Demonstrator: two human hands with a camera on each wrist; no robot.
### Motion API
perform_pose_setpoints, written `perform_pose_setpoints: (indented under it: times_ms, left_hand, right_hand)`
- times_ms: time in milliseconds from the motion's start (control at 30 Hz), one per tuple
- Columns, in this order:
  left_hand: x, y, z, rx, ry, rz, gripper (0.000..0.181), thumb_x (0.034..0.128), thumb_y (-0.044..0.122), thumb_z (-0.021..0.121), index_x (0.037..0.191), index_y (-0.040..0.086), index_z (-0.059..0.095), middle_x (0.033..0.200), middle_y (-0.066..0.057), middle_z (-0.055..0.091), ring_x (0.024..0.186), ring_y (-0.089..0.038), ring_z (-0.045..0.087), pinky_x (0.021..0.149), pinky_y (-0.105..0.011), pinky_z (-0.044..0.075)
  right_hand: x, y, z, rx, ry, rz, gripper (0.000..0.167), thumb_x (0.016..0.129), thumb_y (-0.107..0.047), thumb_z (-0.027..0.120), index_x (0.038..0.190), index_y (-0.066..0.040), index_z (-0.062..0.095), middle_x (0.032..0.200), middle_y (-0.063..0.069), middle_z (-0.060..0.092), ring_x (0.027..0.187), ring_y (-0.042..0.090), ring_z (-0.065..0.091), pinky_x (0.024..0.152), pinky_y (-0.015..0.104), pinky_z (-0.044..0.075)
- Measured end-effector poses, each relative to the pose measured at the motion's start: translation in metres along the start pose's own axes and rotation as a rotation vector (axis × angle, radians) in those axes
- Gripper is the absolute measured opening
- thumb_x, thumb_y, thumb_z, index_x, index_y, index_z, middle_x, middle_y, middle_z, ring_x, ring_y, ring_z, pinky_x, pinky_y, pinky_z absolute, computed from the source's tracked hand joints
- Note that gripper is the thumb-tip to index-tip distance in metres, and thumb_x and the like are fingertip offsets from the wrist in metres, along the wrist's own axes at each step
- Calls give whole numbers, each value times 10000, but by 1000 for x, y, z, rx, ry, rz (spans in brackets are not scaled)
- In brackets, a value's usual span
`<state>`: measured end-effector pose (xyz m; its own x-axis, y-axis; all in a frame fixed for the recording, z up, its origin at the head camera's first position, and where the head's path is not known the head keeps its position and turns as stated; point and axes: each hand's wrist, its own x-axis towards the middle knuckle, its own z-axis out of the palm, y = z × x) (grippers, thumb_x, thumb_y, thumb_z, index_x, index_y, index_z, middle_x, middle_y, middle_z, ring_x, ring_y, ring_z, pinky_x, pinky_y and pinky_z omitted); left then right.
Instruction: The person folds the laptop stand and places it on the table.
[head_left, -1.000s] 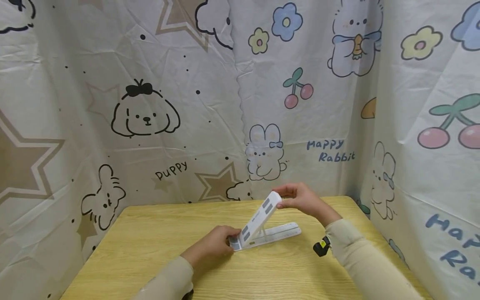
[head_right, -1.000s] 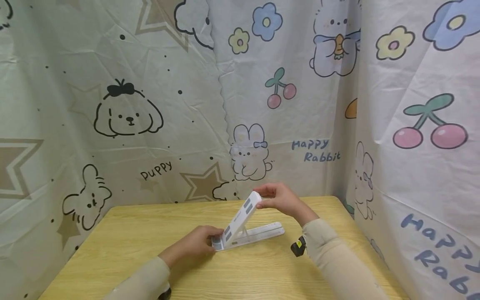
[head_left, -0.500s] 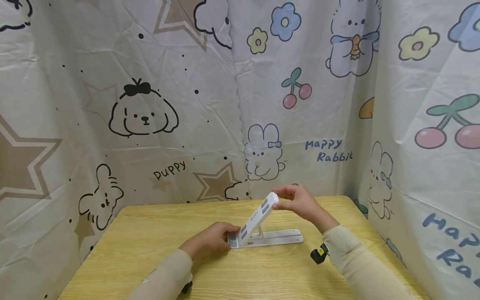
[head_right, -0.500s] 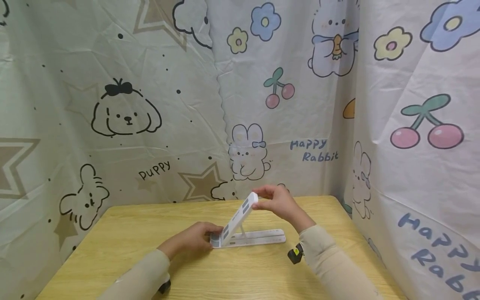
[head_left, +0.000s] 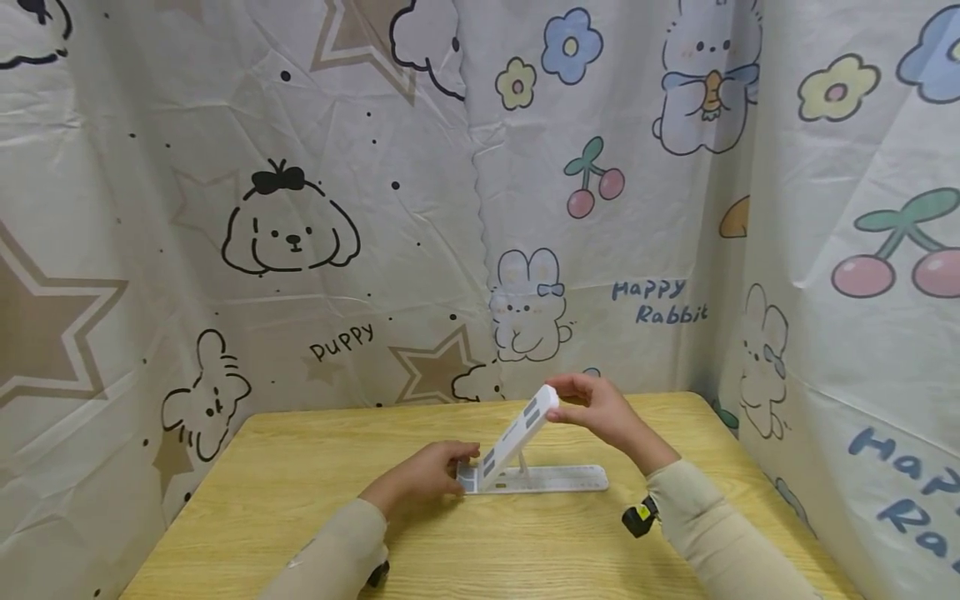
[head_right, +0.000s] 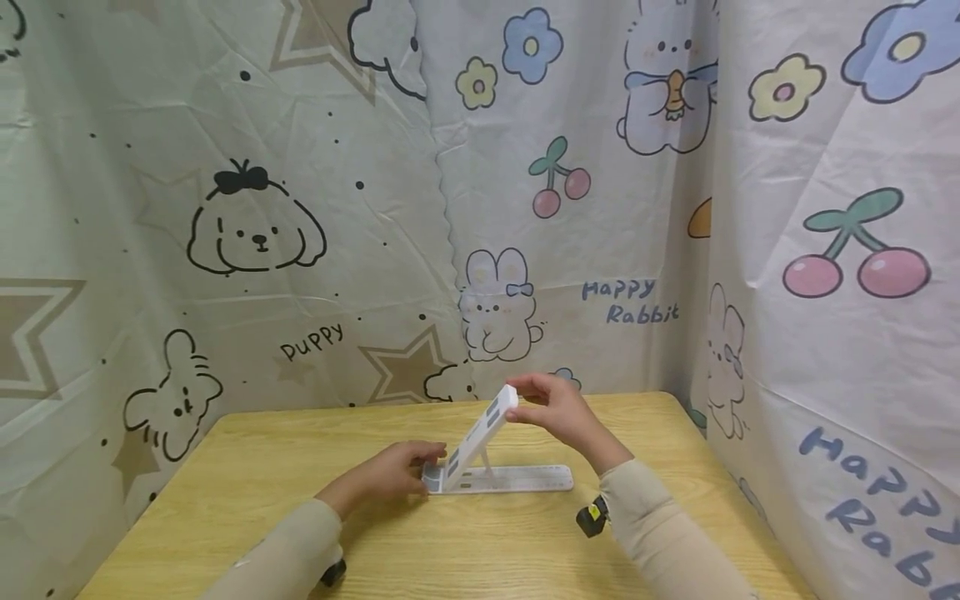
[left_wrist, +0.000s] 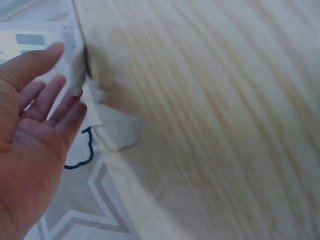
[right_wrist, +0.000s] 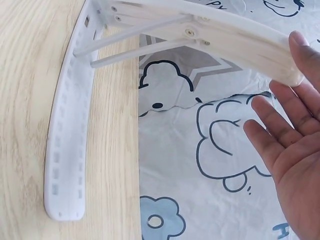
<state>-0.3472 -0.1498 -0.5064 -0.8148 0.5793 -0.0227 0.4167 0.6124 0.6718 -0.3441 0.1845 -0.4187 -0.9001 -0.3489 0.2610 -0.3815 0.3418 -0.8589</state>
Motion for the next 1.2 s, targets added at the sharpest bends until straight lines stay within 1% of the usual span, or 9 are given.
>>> perform_pose_setpoints:
  times_ms: [167,267,400,533,633,800,933,1100,1200]
  left_hand:
    - [2,22,-3,-14,89,40,729,916,267,792,1544,103,460,1509,-77,545,1365,-305,521,1150,-510,429]
    - [6,44,-9,-41,162,77,717,920,320,787,1538,135,473,1510,-46,548,1365,-283,525,1168,-482,417]
    - [11,77,-18,-62,243,100,694,907,355,797,1510,166,511,1486,-17,566,1357,-272,534,1157,-459,434]
    - [15,104,-25,-74,282,117,681,900,367,802,1497,190,527,1490,-9,560,1357,-278,534,1150,-456,442]
    - [19,119,-27,-63,286,123,689,894,381,806,1499,208,526,1498,-7,555,1362,-276,532,1144,-457,447]
    - [29,138,-24,-21,287,154,721,884,408,811,1507,194,518,1499,-24,553,1359,-262,532,1133,-454,459]
    - [35,150,-19,25,304,143,740,879,423,812,1514,193,510,1498,-19,552,1356,-240,531,1113,-455,477]
    - [43,159,-14,40,345,135,686,891,392,807,1486,177,543,1481,-31,569,1354,-247,535,1101,-441,489]
    - [47,162,-12,31,360,143,640,888,329,820,1456,163,575,1446,-35,595,1316,-242,566,1088,-407,502]
  right_hand:
    - [-7,12,-7,-34,-36,-36,618,841,-315,861,1382,-136,621,1374,55,648,1285,325,596,1088,510,497]
    - [-12,23,-13,-55,-53,-74,603,850,-271,855,1385,-132,616,1406,59,630,1321,333,567,1138,555,433]
    - [-17,40,-21,-87,-69,-88,602,849,-291,852,1382,-134,621,1424,69,621,1340,343,551,1145,557,421]
    - [-23,57,-28,-135,-79,-80,609,857,-318,841,1395,-140,617,1435,77,615,1348,347,545,1152,562,407]
    - [-28,71,-32,-178,-78,-63,607,867,-340,829,1398,-136,618,1440,86,611,1353,357,540,1154,575,398]
    - [-37,96,-35,-210,-83,-4,550,894,-288,810,1388,-128,629,1449,98,601,1363,374,524,1164,585,377]
    - [-45,111,-34,-196,-116,24,532,905,-214,797,1389,-82,621,1454,129,592,1381,410,494,1174,609,345]
    - [-52,123,-32,-188,-146,68,606,879,-300,815,1391,-48,613,1460,140,585,1400,437,460,1180,638,311]
    - [-55,127,-31,-164,-162,86,611,871,-298,820,1381,-29,618,1463,169,575,1405,459,442,1177,652,300]
